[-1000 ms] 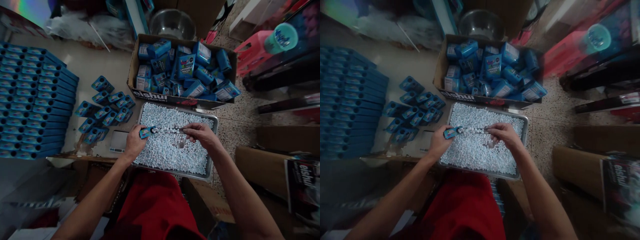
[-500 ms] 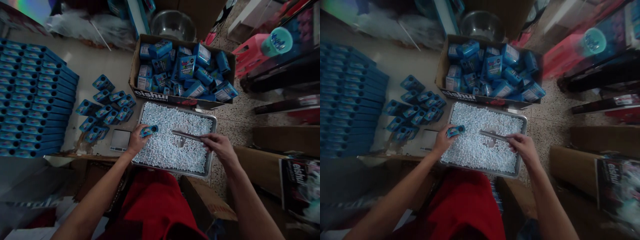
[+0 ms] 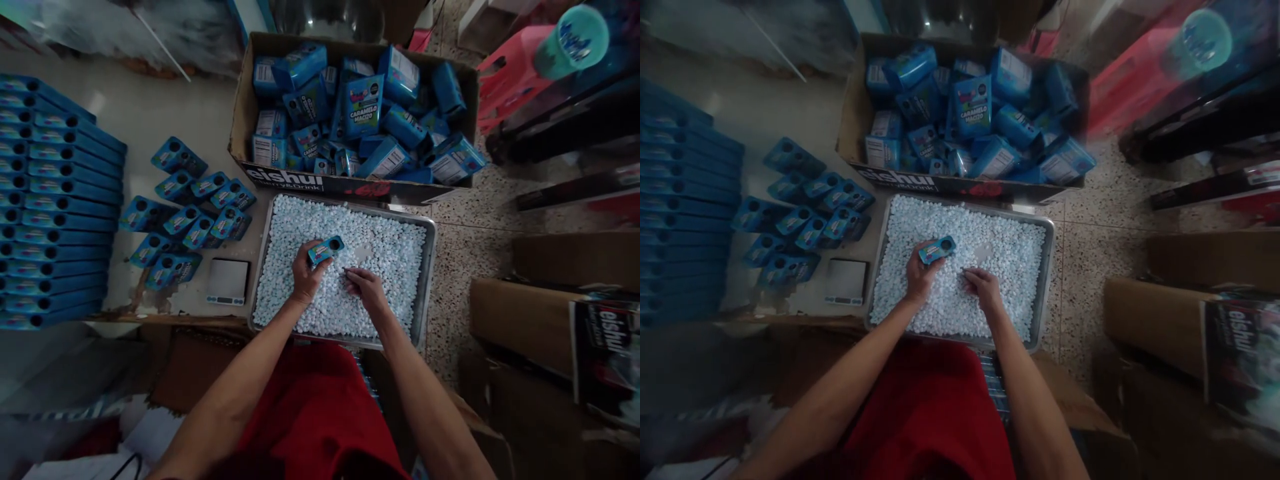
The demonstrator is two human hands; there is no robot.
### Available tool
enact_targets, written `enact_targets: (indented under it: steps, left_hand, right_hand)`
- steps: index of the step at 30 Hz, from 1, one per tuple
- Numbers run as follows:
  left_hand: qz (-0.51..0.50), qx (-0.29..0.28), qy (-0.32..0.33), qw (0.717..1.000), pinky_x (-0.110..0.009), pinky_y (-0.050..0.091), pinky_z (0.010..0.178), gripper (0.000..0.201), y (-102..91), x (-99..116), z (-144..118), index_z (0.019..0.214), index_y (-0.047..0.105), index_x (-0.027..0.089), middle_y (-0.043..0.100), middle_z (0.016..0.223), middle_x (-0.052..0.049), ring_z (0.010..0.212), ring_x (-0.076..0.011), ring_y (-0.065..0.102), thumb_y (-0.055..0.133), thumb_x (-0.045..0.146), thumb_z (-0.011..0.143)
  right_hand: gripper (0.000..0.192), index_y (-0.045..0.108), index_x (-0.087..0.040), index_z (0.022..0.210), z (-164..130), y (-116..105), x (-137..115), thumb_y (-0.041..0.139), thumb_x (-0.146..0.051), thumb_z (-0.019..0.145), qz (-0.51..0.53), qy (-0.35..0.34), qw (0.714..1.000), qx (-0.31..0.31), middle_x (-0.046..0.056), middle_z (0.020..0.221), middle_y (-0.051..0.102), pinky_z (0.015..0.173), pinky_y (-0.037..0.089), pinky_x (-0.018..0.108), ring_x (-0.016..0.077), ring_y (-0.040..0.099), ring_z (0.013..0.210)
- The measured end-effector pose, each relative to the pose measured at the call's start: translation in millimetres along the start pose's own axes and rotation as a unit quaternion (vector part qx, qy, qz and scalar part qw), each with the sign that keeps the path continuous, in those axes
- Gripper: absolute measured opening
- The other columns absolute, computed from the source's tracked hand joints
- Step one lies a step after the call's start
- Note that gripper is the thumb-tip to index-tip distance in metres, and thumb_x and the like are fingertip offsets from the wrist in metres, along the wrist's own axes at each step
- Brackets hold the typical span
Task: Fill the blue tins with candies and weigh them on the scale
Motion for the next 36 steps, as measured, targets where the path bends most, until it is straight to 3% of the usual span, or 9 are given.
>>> enact_targets:
  steps: [6, 10, 15, 19, 26, 29, 32, 34, 36]
  left_hand:
    - [0.072, -0.021, 0.048, 0.996, -0.040, 0.052, 0.104, 0.039, -48.3, 53, 16, 0.120, 0.064, 0.023, 0.071, 0.124, -0.007, 0.115, -0.0241, 0.068, 0.077, 0.037, 0.086]
    - [0.111, -0.046, 0.047, 0.992, -0.040, 0.052, 0.106, 0.038, -68.5, 61, 25, 0.118, 0.065, 0.022, 0.071, 0.123, -0.008, 0.118, -0.0254, 0.067, 0.077, 0.034, 0.084]
    - [0.128, -0.070, 0.061, 0.987, -0.044, 0.049, 0.110, 0.036, -58.8, 60, 21, 0.117, 0.065, 0.023, 0.071, 0.123, -0.007, 0.120, -0.0265, 0.066, 0.075, 0.029, 0.083]
    - [0.146, -0.074, 0.068, 0.984, -0.043, 0.051, 0.107, 0.035, -54.7, 59, 16, 0.116, 0.066, 0.023, 0.071, 0.120, -0.008, 0.118, -0.0270, 0.066, 0.075, 0.029, 0.083]
    - [0.147, -0.075, 0.064, 0.984, -0.042, 0.050, 0.107, 0.032, -54.8, 44, 13, 0.113, 0.066, 0.023, 0.071, 0.120, -0.008, 0.116, -0.0264, 0.065, 0.075, 0.028, 0.083]
    - [0.132, -0.071, 0.053, 0.987, -0.042, 0.049, 0.108, 0.034, -55.2, 38, 12, 0.114, 0.066, 0.023, 0.070, 0.120, -0.007, 0.117, -0.0260, 0.065, 0.075, 0.028, 0.082]
    - [0.109, -0.067, 0.041, 0.991, -0.042, 0.049, 0.108, 0.034, -57.8, 36, 12, 0.114, 0.067, 0.023, 0.070, 0.120, -0.007, 0.117, -0.0261, 0.065, 0.076, 0.029, 0.081]
    - [0.075, -0.063, 0.015, 0.995, -0.041, 0.050, 0.106, 0.037, -61.9, 33, 12, 0.114, 0.068, 0.022, 0.070, 0.118, -0.007, 0.114, -0.0256, 0.065, 0.077, 0.030, 0.079]
    - [0.021, -0.057, -0.033, 0.998, -0.039, 0.052, 0.101, 0.039, -67.0, 26, 12, 0.113, 0.068, 0.022, 0.071, 0.115, -0.005, 0.108, -0.0240, 0.067, 0.080, 0.030, 0.076]
  right_hand:
    - [0.046, 0.076, -0.019, 0.091, -17, -59, -28, 0.095, -0.050, 0.062, 0.019, 0.005, 1.000, -0.010, -0.003, 0.064, 0.068, 0.053, 0.046, 0.017, 0.0065, 0.055, 0.053]
    - [0.050, 0.077, -0.017, 0.090, -28, -73, -66, 0.098, -0.047, 0.056, 0.009, -0.019, 0.999, -0.033, -0.001, 0.061, 0.069, 0.046, 0.044, 0.018, 0.0073, 0.054, 0.047]
    - [0.039, 0.080, -0.016, 0.093, -39, -53, -123, 0.093, -0.043, 0.068, -0.040, -0.051, 0.995, -0.075, 0.000, 0.063, 0.070, 0.047, 0.048, 0.019, 0.0074, 0.057, 0.048]
    - [0.035, 0.080, -0.016, 0.092, -46, -30, -161, 0.091, -0.041, 0.069, -0.110, -0.082, 0.988, -0.073, 0.000, 0.061, 0.070, 0.045, 0.048, 0.020, 0.0078, 0.057, 0.046]
    - [0.018, 0.078, -0.015, 0.085, -79, 17, -201, 0.080, -0.032, 0.077, -0.223, -0.137, 0.964, -0.050, 0.000, 0.055, 0.065, 0.039, 0.044, 0.021, 0.0096, 0.056, 0.042]
    - [0.017, 0.079, -0.015, 0.088, -94, 25, -209, 0.076, -0.030, 0.081, -0.245, -0.158, 0.956, -0.041, 0.001, 0.056, 0.065, 0.041, 0.045, 0.022, 0.0097, 0.056, 0.043]
    - [0.024, 0.081, -0.016, 0.097, -98, -5, -200, 0.078, -0.036, 0.084, -0.253, -0.158, 0.954, -0.016, 0.002, 0.061, 0.068, 0.044, 0.047, 0.023, 0.0105, 0.058, 0.046]
    - [0.033, 0.081, -0.015, 0.102, -95, -55, -180, 0.080, -0.042, 0.082, -0.243, -0.147, 0.958, 0.038, 0.003, 0.066, 0.070, 0.046, 0.049, 0.023, 0.0116, 0.060, 0.050]
    - [0.039, 0.081, -0.014, 0.100, -88, -120, -152, 0.084, -0.045, 0.076, -0.220, -0.133, 0.957, 0.134, 0.004, 0.064, 0.070, 0.046, 0.048, 0.023, 0.0118, 0.058, 0.049]
Point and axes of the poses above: each hand's wrist, its own z-axis towards the middle knuckle, its own y-axis out of the palm, x = y × z, the point moved 9 cm from there along z, towards the middle knuckle
